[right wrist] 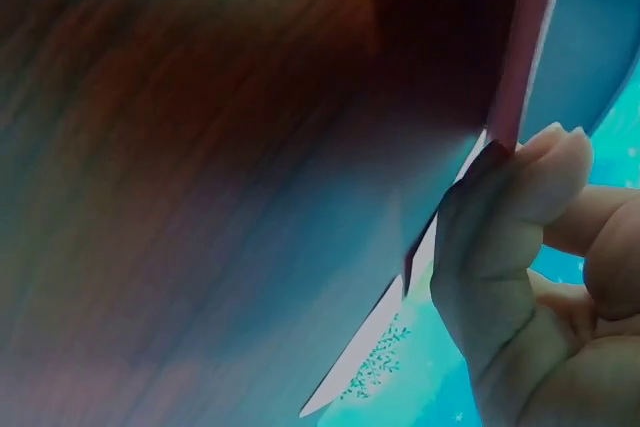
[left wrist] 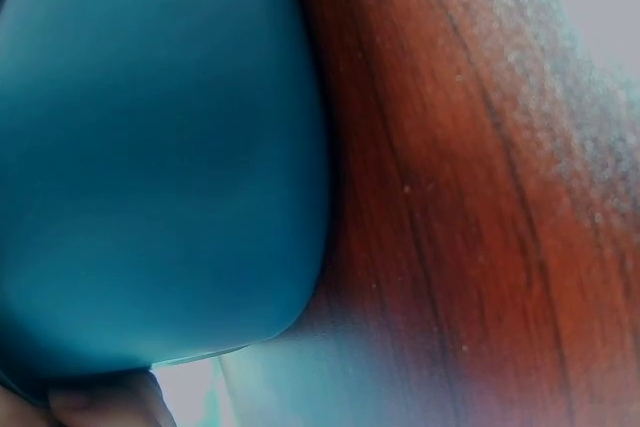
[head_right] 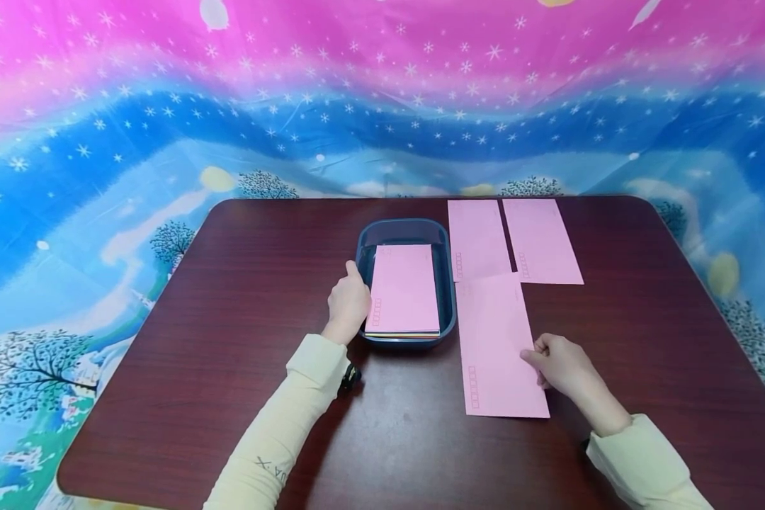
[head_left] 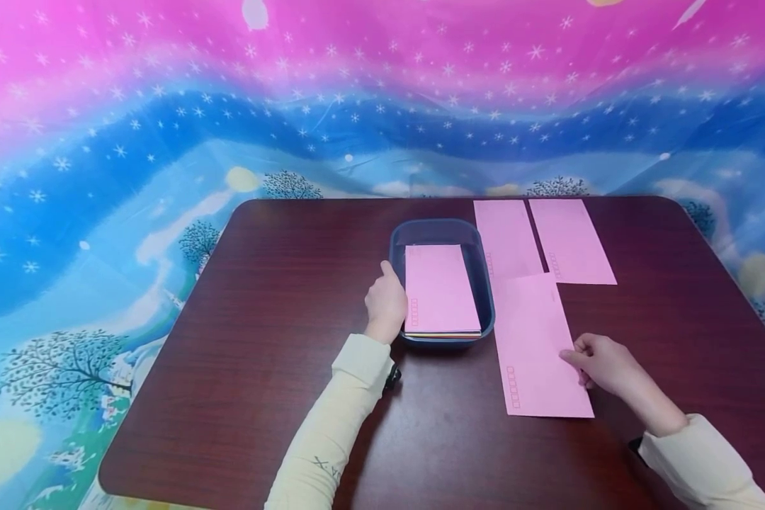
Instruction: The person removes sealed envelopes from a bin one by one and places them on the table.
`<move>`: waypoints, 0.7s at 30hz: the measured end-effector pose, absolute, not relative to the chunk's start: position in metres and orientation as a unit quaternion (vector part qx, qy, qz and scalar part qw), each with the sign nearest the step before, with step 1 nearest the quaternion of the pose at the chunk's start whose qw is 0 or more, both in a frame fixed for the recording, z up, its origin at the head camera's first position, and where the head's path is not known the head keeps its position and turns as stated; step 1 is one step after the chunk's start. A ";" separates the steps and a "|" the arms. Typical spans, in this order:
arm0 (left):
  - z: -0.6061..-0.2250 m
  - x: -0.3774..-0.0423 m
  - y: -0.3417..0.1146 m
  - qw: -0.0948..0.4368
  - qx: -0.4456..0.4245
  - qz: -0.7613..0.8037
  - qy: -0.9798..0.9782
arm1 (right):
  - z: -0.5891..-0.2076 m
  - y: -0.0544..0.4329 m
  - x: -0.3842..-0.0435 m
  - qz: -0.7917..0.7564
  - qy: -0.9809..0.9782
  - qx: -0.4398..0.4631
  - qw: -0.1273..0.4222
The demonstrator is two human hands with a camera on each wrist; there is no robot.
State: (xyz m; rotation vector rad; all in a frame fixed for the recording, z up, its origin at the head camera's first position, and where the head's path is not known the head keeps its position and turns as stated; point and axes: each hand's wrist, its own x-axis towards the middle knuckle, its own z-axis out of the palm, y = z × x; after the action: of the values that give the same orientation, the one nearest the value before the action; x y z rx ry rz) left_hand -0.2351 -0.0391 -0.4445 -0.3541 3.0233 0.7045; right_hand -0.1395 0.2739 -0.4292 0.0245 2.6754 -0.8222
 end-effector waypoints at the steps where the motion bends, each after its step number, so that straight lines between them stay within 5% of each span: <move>1: -0.444 -0.235 -0.039 0.010 -0.114 0.225 0.968 | -0.430 0.273 -0.140 -0.286 0.943 0.010 0.172; 21: -0.443 -0.235 -0.038 0.012 -0.116 0.230 0.966 | -0.437 0.271 -0.145 -0.227 0.954 0.033 0.194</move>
State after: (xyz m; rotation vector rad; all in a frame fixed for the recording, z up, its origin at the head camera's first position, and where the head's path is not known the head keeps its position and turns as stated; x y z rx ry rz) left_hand -0.2348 -0.0385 -0.4432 -0.3619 3.0135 0.7162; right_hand -0.1447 0.2710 -0.4369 0.0919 2.6747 -0.6364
